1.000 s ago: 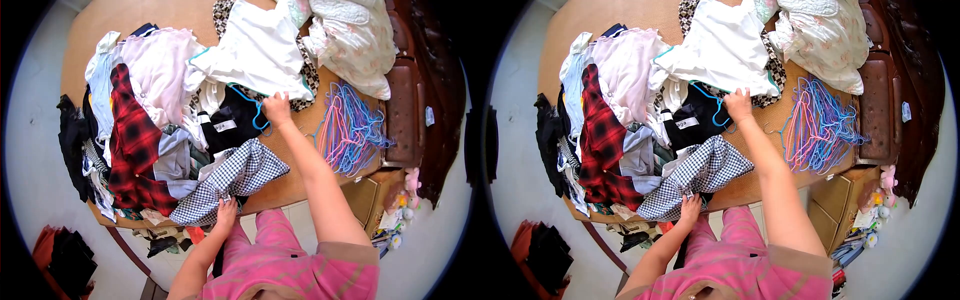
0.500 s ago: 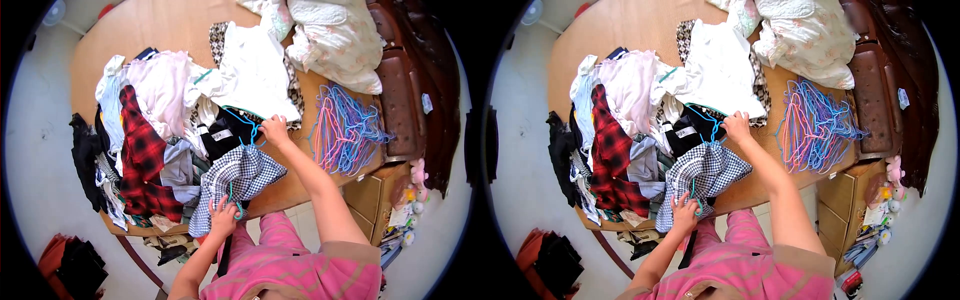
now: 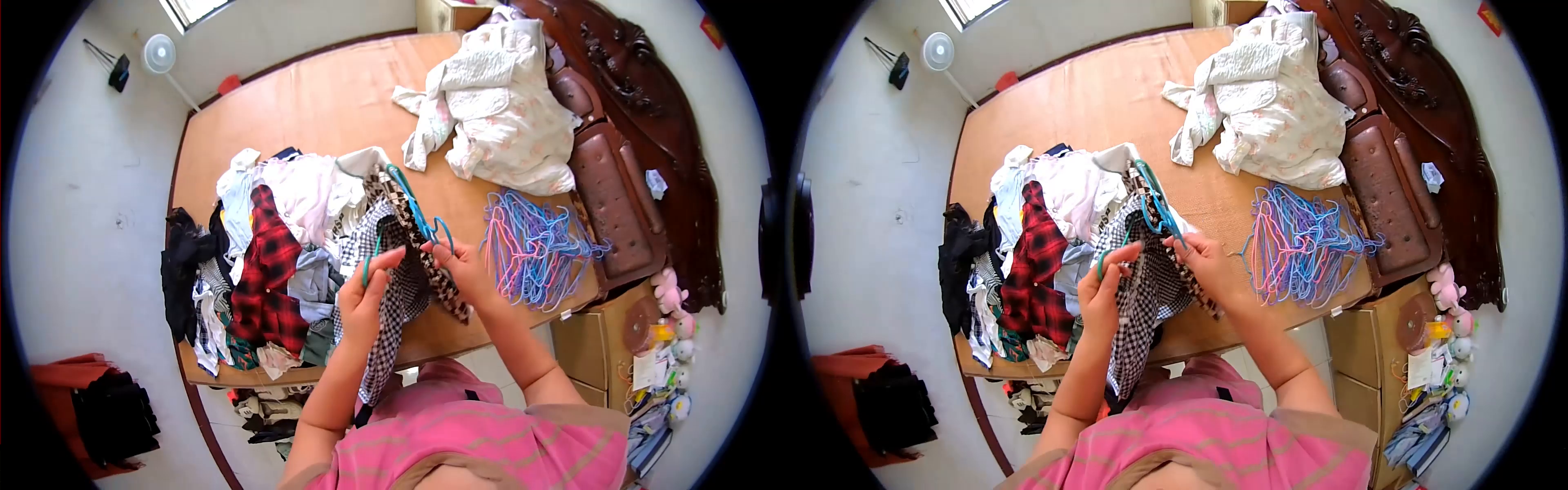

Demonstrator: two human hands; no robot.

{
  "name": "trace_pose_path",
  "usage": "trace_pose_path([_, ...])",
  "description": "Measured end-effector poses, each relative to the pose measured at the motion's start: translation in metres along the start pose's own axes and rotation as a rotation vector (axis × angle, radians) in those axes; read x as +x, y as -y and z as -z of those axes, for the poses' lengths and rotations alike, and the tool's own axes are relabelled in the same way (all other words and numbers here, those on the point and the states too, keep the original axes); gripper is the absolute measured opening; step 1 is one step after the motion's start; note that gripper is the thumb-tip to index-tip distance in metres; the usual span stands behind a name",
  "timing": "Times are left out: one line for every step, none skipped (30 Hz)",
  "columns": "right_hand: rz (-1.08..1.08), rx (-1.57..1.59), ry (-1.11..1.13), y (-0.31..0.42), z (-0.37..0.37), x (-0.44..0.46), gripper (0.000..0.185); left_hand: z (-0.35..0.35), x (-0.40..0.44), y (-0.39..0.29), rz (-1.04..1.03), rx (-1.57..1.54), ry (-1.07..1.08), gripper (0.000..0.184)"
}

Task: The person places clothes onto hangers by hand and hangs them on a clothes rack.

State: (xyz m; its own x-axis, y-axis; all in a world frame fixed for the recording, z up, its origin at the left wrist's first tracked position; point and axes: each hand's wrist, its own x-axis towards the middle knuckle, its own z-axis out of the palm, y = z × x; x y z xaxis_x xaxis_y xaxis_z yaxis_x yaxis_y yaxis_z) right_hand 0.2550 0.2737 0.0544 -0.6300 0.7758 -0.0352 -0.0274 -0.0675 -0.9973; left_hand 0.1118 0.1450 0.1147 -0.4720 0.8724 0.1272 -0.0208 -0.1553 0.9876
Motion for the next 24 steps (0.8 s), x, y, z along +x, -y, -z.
trace_pose_path([0.017, 0.001, 0.004, 0.013, -0.004, -0.014, 0.028, -0.011, -0.004, -0.008, -0.017, 0.004, -0.001, 0.028])
trace_pose_path([0.002, 0.094, -0.036, 0.028, -0.008, -0.028, 0.027, -0.022, -0.007, -0.014, -0.056, -0.013, 0.022, 0.029])
trace_pose_path([-0.01, 0.187, -0.083, 0.039, -0.011, -0.041, 0.026, -0.033, -0.01, -0.02, -0.096, -0.031, 0.054, 0.031])
trace_pose_path([0.025, 0.178, -0.119, 0.039, -0.012, -0.051, 0.026, -0.042, -0.014, -0.023, -0.133, -0.033, 0.087, 0.032])
trace_pose_path([0.038, 0.18, -0.142, 0.043, -0.013, -0.065, 0.026, -0.052, -0.019, -0.026, -0.139, -0.035, 0.113, 0.032])
trace_pose_path([0.077, 0.154, -0.178, 0.049, -0.015, -0.078, 0.027, -0.061, -0.024, -0.028, -0.143, -0.057, 0.111, 0.033])
trace_pose_path([0.113, 0.125, -0.218, 0.052, -0.017, -0.091, 0.027, -0.071, -0.029, -0.034, -0.143, -0.083, 0.111, 0.034])
trace_pose_path([0.12, 0.159, -0.256, 0.053, -0.019, -0.103, 0.028, -0.08, -0.034, -0.044, -0.12, -0.173, 0.139, 0.034])
trace_pose_path([0.124, 0.152, -0.289, 0.052, -0.019, -0.116, 0.028, -0.085, -0.038, -0.052, -0.103, -0.159, 0.161, 0.035])
trace_pose_path([0.134, 0.124, -0.326, 0.049, -0.02, -0.128, 0.028, -0.089, -0.041, -0.054, -0.108, -0.164, 0.203, 0.034])
trace_pose_path([0.144, 0.097, -0.365, 0.047, -0.022, -0.139, 0.027, -0.092, -0.044, -0.055, -0.112, -0.169, 0.246, 0.034])
trace_pose_path([0.165, 0.072, -0.418, 0.046, -0.026, -0.15, 0.024, -0.094, -0.047, -0.059, -0.085, -0.167, 0.314, 0.034])
trace_pose_path([0.167, 0.068, -0.464, 0.041, -0.031, -0.162, 0.024, -0.098, -0.055, -0.062, -0.045, -0.153, 0.335, 0.037])
trace_pose_path([0.185, 0.043, -0.512, 0.032, -0.035, -0.171, 0.023, -0.098, -0.06, -0.062, -0.067, -0.165, 0.398, 0.04])
trace_pose_path([0.204, 0.014, -0.562, 0.028, -0.04, -0.18, 0.022, -0.097, -0.064, -0.061, -0.092, -0.181, 0.464, 0.044])
trace_pose_path([0.23, 0.049, -0.618, 0.03, -0.047, -0.19, 0.021, -0.098, -0.07, -0.065, -0.125, -0.105, 0.511, 0.05])
trace_pose_path([0.23, 0.041, -0.672, 0.025, -0.05, -0.202, 0.021, -0.098, -0.079, -0.074, -0.071, -0.092, 0.561, 0.049])
trace_pose_path([0.228, -0.039, -0.71, 0.019, -0.052, -0.214, 0.02, -0.098, -0.086, -0.073, -0.064, -0.056, 0.615, 0.046])
trace_pose_path([0.22, -0.115, -0.747, 0.016, -0.058, -0.225, 0.019, -0.096, -0.093, -0.071, -0.057, -0.016, 0.668, 0.044])
trace_pose_path([0.223, 0.008, -0.816, 0.014, -0.067, -0.235, 0.018, -0.095, -0.101, -0.071, -0.166, 0.044, 0.72, 0.039])
trace_pose_path([0.222, 0.001, -0.868, 0.016, -0.072, -0.247, 0.018, -0.096, -0.109, -0.072, -0.283, 0.097, 0.771, 0.036])
trace_pose_path([0.233, -0.075, -0.913, 0.02, -0.076, -0.259, 0.019, -0.098, -0.12, -0.075, -0.355, 0.121, 0.805, 0.027])
trace_pose_path([0.242, -0.154, -0.959, 0.023, -0.081, -0.273, 0.019, -0.099, -0.128, -0.074, -0.356, 0.096, 0.857, 0.027])
trace_pose_path([0.192, 0.014, -0.996, 0.025, -0.09, -0.285, 0.021, -0.101, -0.137, -0.073, -0.352, 0.146, 0.84, 0.023])
